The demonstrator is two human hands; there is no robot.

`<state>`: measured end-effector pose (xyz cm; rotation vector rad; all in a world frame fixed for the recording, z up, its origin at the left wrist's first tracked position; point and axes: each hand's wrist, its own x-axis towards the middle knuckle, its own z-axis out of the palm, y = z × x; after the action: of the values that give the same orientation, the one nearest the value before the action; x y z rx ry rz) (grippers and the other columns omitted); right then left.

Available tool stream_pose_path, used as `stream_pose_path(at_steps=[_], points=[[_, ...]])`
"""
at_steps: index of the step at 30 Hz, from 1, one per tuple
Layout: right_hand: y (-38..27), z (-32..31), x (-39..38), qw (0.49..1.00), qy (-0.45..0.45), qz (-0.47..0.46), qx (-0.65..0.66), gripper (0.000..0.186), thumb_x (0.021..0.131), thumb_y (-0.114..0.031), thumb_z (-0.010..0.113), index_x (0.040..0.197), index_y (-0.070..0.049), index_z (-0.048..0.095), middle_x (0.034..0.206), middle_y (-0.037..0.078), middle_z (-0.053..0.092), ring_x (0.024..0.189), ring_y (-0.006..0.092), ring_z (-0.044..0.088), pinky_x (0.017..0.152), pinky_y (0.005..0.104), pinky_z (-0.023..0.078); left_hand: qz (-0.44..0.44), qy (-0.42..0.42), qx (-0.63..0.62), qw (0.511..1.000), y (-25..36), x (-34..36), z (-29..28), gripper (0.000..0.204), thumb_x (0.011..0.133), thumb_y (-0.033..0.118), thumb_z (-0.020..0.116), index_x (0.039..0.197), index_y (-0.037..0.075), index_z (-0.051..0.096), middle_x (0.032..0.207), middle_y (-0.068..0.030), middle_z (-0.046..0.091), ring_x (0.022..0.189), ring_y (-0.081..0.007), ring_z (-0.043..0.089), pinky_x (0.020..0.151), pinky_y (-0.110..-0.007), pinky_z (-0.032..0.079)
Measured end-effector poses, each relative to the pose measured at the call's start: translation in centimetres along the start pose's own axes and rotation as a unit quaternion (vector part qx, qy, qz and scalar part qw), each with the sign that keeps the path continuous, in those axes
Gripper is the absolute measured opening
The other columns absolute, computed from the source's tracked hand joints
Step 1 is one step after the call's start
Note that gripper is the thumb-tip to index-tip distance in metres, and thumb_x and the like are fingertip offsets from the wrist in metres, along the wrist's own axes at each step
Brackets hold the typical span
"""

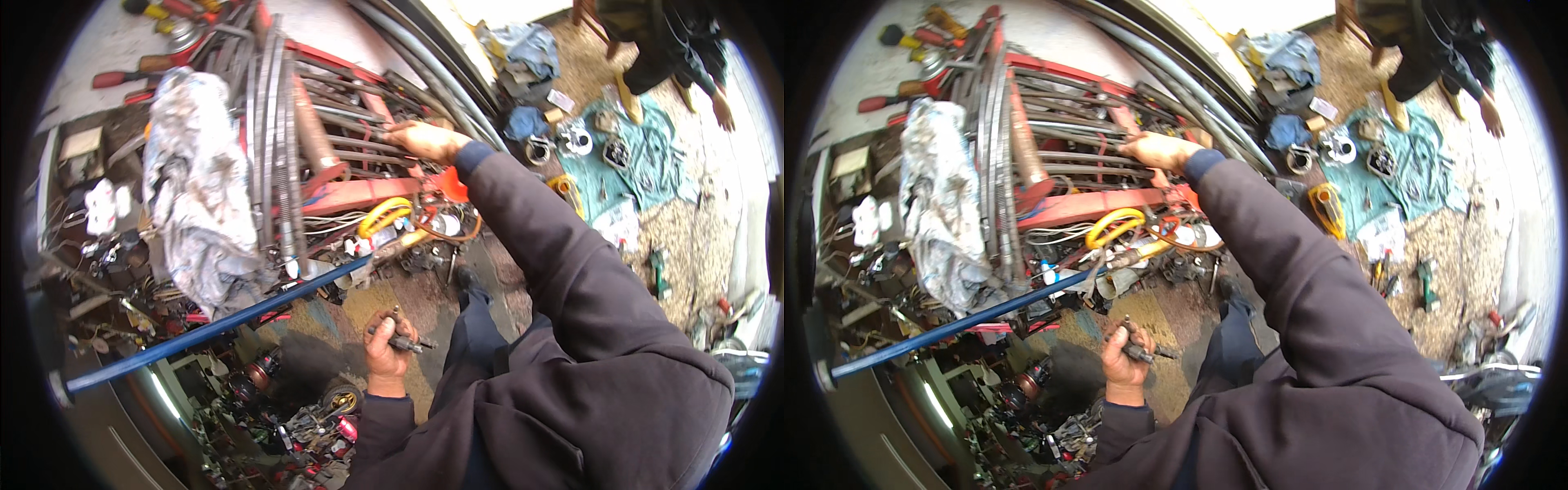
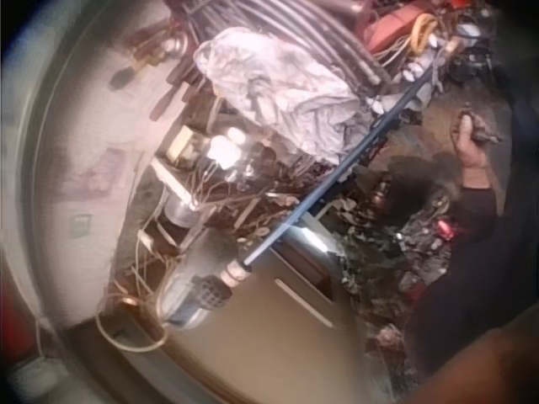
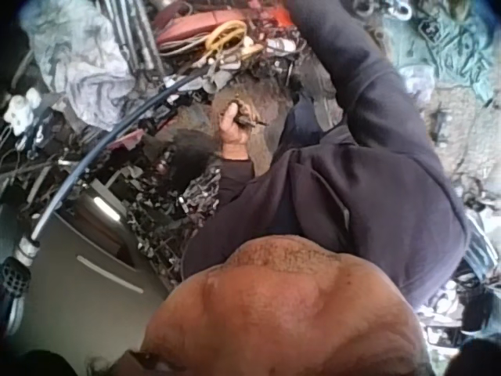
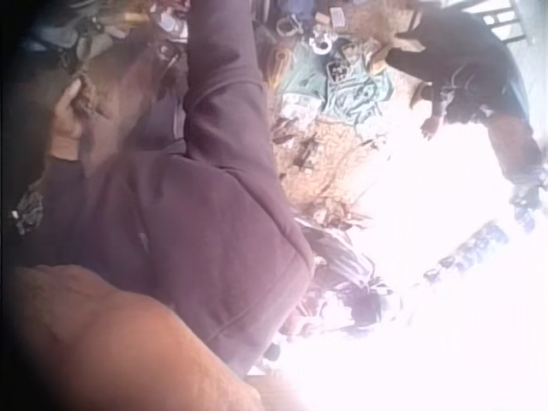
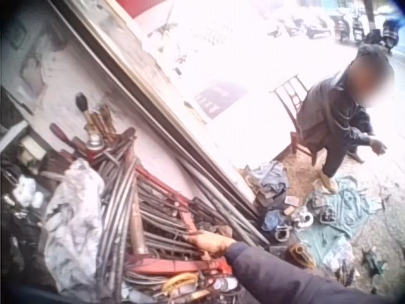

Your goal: The person sits on the ground and disassembles a scooter cable assembly. They remove the outer sheath, separate the inner cable, and then reassemble the components using pliers and a screwdriver.

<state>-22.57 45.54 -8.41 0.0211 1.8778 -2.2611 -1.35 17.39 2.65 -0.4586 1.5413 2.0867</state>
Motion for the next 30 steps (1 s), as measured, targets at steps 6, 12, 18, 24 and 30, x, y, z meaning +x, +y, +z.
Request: stream_pose_path(at_steps=[6,12,18,24,30], points=[[-0.9,0.9,-0.1,0.997,0.002,0.011,0.073,0.025,0.093,-0.02,0.051,0.099,0.001,0.062,0.083,0.006,0.062,0.075,0.0124,0.055,0.066,0.0303,0.045,0.019,0.003,-0.012,1.0,0.6,-0.5,-0.5,0.015,0.088,0.017,0.06,0.092,0.003,0.062,0.068,-0.0047,0.06,0.055,-0.0192,0.052,0.05,-0.035,0.04],[-1.3,0.5,0.1,0.976,0.028,-0.083,-0.199,0.033,0.093,-0.024,0.05,0.106,0.003,0.063,0.097,0.018,0.067,0.083,0.0277,0.065,0.074,0.0393,0.05,0.037,0.018,-0.027,0.999,1.1,-1.2,-1.0,0.014,0.087,0.016,0.059,0.092,0.003,0.063,0.068,-0.0045,0.06,0.057,-0.0191,0.053,0.051,-0.035,0.041],[-14.7,-1.6,-5.2,0.877,0.303,-0.321,-0.189,0.017,0.084,-0.013,0.061,0.092,0.001,0.065,0.084,0.018,0.066,0.079,0.0297,0.066,0.072,0.0355,0.053,0.027,-0.001,-0.068,0.997,2.2,-1.4,-3.2,0.011,0.085,0.014,0.06,0.093,0.005,0.06,0.069,-0.0063,0.059,0.06,-0.0191,0.055,0.055,-0.034,0.046],[-28.1,4.9,-5.3,0.713,-0.084,-0.335,-0.611,0.024,0.064,0.0,0.055,0.084,-0.001,0.069,0.085,0.014,0.064,0.087,0.0332,0.061,0.084,0.0438,0.049,0.058,-0.028,-0.09,0.994,3.9,-0.6,-5.1,0.011,0.084,0.013,0.063,0.092,0.005,0.06,0.071,-0.0068,0.061,0.063,-0.0185,0.059,0.057,-0.034,0.05],[-32.3,8.4,-5.2,0.637,-0.164,-0.161,-0.736,0.036,0.055,-0.006,0.055,0.089,-0.007,0.068,0.087,0.015,0.063,0.096,0.0357,0.056,0.087,0.0462,0.044,0.081,-0.074,-0.137,0.984,5.2,-0.3,-7.8,0.01,0.084,0.012,0.064,0.092,0.007,0.06,0.073,-0.0041,0.061,0.061,-0.0166,0.06,0.054,-0.034,0.049]])
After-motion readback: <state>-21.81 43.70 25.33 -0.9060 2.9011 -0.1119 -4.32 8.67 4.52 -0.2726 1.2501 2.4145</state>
